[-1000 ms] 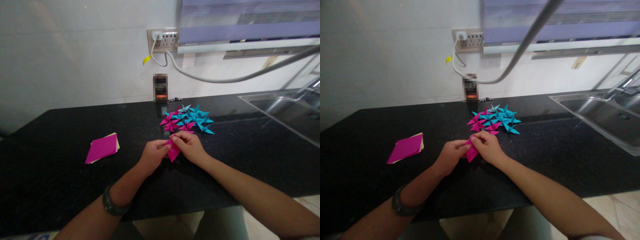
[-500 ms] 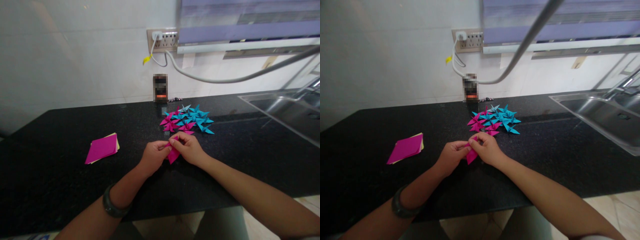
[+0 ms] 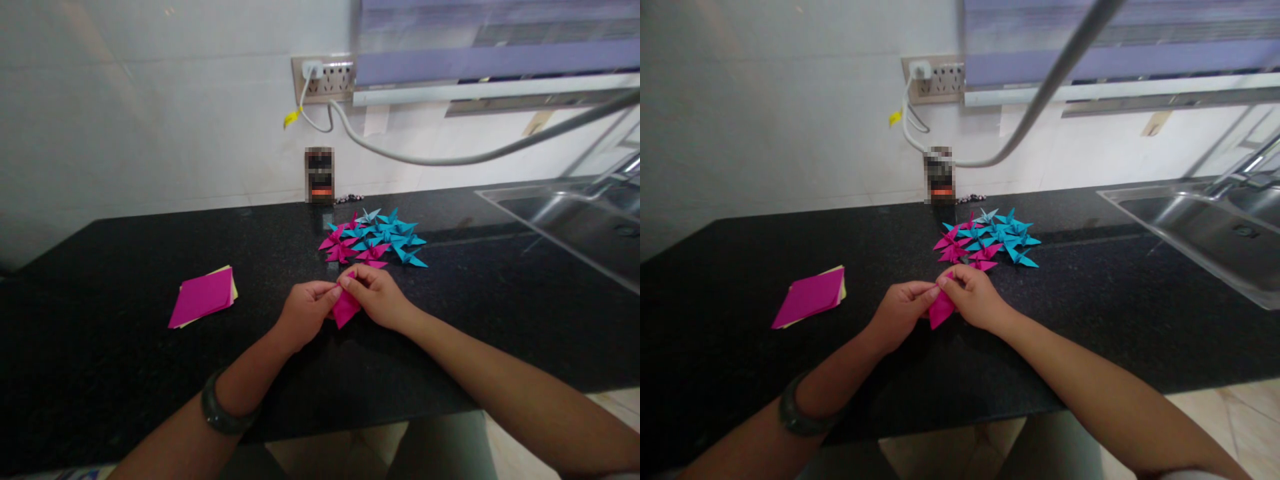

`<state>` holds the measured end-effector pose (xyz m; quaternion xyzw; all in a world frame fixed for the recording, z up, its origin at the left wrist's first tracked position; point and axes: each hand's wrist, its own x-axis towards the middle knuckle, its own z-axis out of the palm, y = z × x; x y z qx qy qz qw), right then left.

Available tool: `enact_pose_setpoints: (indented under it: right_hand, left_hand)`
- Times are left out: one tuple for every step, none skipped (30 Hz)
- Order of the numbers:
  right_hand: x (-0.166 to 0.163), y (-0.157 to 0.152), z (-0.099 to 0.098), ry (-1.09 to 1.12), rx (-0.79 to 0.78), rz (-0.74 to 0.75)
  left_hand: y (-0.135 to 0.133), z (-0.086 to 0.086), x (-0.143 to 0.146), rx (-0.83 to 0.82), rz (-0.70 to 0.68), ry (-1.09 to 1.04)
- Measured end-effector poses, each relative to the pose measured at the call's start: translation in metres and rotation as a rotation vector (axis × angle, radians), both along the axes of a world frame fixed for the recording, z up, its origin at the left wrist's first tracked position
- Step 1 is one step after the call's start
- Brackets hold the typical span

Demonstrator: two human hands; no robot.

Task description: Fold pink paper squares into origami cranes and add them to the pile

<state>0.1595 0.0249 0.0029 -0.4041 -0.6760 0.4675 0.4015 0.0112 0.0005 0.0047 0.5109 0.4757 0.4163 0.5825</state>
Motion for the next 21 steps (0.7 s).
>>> enact_pose_setpoints:
  right_hand:
    - [0.000, 0.000, 0.000, 0.005, -0.012, 0.004]
    - [0.000, 0.000, 0.000, 0.006, -0.017, 0.005]
    - [0.000, 0.000, 0.000, 0.004, -0.016, 0.002]
    - [0.000, 0.000, 0.000, -0.002, -0.013, -0.005]
    - [0.000, 0.000, 0.001, -0.011, -0.010, -0.015]
    - [0.000, 0.000, 0.001, -0.021, -0.008, -0.027]
    - [0.000, 0.000, 0.001, -0.031, -0.009, -0.039]
    - [0.000, 0.000, 0.001, -0.039, -0.011, -0.047]
    - [0.001, 0.001, 0.001, -0.046, -0.012, -0.052]
    - [0.001, 0.001, 0.001, -0.052, -0.010, -0.053]
    - [0.001, 0.001, 0.000, -0.055, -0.002, -0.053]
    - [0.001, 0.002, 0.000, -0.052, 0.014, -0.058]
    - [0.001, 0.002, -0.001, -0.045, 0.044, -0.072]
    - [0.001, 0.002, -0.001, -0.040, 0.093, -0.096]
    - [0.002, 0.001, -0.002, -0.046, 0.164, -0.121]
    - [0.003, 0.000, -0.002, -0.068, 0.255, -0.140]
    - [0.004, -0.002, -0.001, -0.103, 0.359, -0.157]
    - [0.005, -0.004, -0.001, -0.153, 0.469, -0.157]
    - [0.005, -0.005, 0.000, -0.194, 0.570, -0.154]
    - [0.006, -0.007, 0.001, -0.233, 0.656, -0.143]
    - [0.006, -0.009, 0.001, -0.270, 0.724, -0.129]
  left_hand:
    - [0.000, 0.000, 0.000, 0.005, 0.001, 0.010]
    - [0.000, 0.000, 0.000, 0.013, 0.001, 0.022]
    - [0.000, 0.000, 0.001, 0.023, 0.001, 0.035]
    - [0.000, -0.001, 0.001, 0.033, 0.001, 0.045]
    - [0.000, -0.001, 0.001, 0.041, 0.000, 0.054]
    - [0.000, -0.001, 0.001, 0.047, -0.002, 0.064]
    - [0.000, -0.001, 0.001, 0.051, -0.002, 0.075]
    - [0.000, -0.001, 0.001, 0.055, -0.004, 0.086]
    - [0.000, -0.001, 0.001, 0.057, -0.006, 0.094]
    - [0.000, -0.001, 0.001, 0.057, -0.008, 0.097]
    - [0.000, -0.001, 0.001, 0.054, -0.004, 0.090]
    - [0.000, 0.000, 0.001, 0.043, 0.006, 0.071]
    - [0.000, 0.000, 0.001, 0.028, 0.025, 0.040]
    - [0.001, 0.000, 0.002, 0.011, 0.052, 0.002]
    - [0.001, -0.001, 0.002, -0.004, 0.088, -0.038]
    - [0.002, -0.001, 0.002, -0.010, 0.128, -0.078]
    - [0.002, -0.002, 0.003, -0.009, 0.168, -0.113]
    - [0.003, -0.003, 0.003, 0.000, 0.202, -0.144]
    - [0.003, -0.004, 0.003, 0.012, 0.228, -0.172]
    - [0.004, -0.005, 0.003, 0.023, 0.244, -0.199]
    - [0.004, -0.005, 0.002, 0.031, 0.254, -0.227]
